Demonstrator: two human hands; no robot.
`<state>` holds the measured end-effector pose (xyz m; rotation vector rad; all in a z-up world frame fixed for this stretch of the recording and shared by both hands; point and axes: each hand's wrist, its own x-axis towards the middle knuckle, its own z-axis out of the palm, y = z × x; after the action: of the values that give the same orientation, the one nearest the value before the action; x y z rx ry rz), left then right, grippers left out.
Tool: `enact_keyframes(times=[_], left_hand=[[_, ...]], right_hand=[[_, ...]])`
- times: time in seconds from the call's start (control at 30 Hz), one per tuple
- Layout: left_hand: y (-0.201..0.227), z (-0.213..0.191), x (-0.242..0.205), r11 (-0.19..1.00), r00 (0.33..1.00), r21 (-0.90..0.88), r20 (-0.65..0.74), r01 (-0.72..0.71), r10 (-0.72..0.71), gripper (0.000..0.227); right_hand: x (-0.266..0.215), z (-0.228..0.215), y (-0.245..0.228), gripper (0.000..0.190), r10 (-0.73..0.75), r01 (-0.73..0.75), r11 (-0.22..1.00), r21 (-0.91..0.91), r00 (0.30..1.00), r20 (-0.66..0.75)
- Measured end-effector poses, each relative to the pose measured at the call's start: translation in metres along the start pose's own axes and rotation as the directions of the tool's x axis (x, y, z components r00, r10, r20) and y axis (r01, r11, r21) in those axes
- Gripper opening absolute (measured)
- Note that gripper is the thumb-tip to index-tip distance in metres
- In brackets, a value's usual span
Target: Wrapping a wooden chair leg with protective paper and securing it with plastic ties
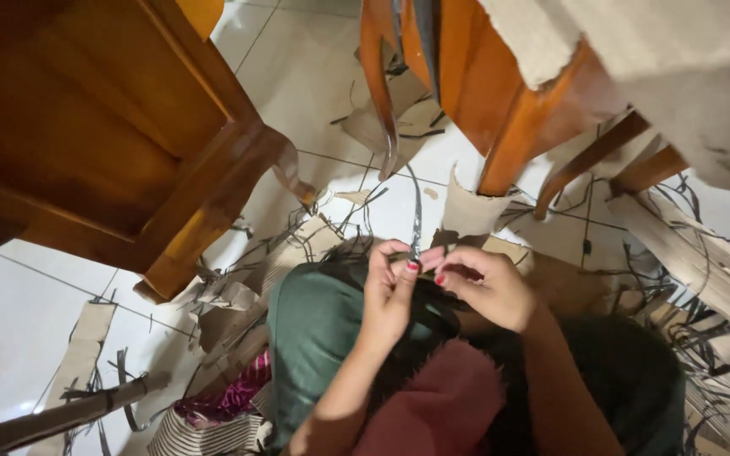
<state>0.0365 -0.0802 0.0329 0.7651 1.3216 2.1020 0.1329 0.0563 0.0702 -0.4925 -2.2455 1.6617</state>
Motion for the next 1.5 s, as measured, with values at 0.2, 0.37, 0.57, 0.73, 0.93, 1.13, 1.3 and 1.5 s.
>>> enact_keyframes(times=[0.2,0.37,0.57,0.73,0.93,1.13,1.3,1.5], left_hand=[[-0.007,0.024,-0.014,0.999,1.0,-0.045,0.0,0.004,-0.004,0.017],[0.019,0.037,-0.026,0.989,0.998,0.14,0.06,-0.044,0.036,0.015],[0.054,0.054,-0.029,0.931,0.986,0.339,0.136,-0.137,0.096,0.02],[0.068,0.066,-0.025,0.921,0.977,0.345,0.175,-0.18,0.125,0.016],[0.069,0.074,-0.023,0.939,0.98,0.303,0.162,-0.16,0.115,0.017],[0.057,0.074,-0.022,0.982,0.974,0.154,0.215,-0.106,0.072,0.018],[0.059,0.077,-0.021,0.957,0.987,0.265,0.135,-0.119,0.085,0.027],[0.089,0.091,-0.012,0.852,0.949,0.418,0.162,-0.315,0.271,0.028]], right_hand=[[-0.021,0.002,0.026,0.012,-0.227,0.251,0.968,0.0,0.876,-0.426],[-0.035,-0.006,-0.01,0.015,-0.32,0.338,0.941,-0.037,0.843,-0.433],[-0.048,-0.023,-0.034,0.005,-0.318,0.359,0.932,0.048,0.873,-0.37],[-0.052,-0.032,-0.019,0.013,-0.196,0.292,0.922,0.254,0.919,-0.342],[-0.055,-0.036,-0.006,0.018,-0.125,0.257,0.888,0.381,0.933,-0.337],[-0.053,-0.036,0.006,0.019,-0.075,0.235,0.808,0.54,0.951,-0.301],[-0.051,-0.036,-0.006,0.018,-0.042,0.179,0.922,0.342,0.928,-0.371],[-0.052,-0.063,-0.074,0.029,-0.312,0.298,0.95,-0.094,0.916,-0.25]])
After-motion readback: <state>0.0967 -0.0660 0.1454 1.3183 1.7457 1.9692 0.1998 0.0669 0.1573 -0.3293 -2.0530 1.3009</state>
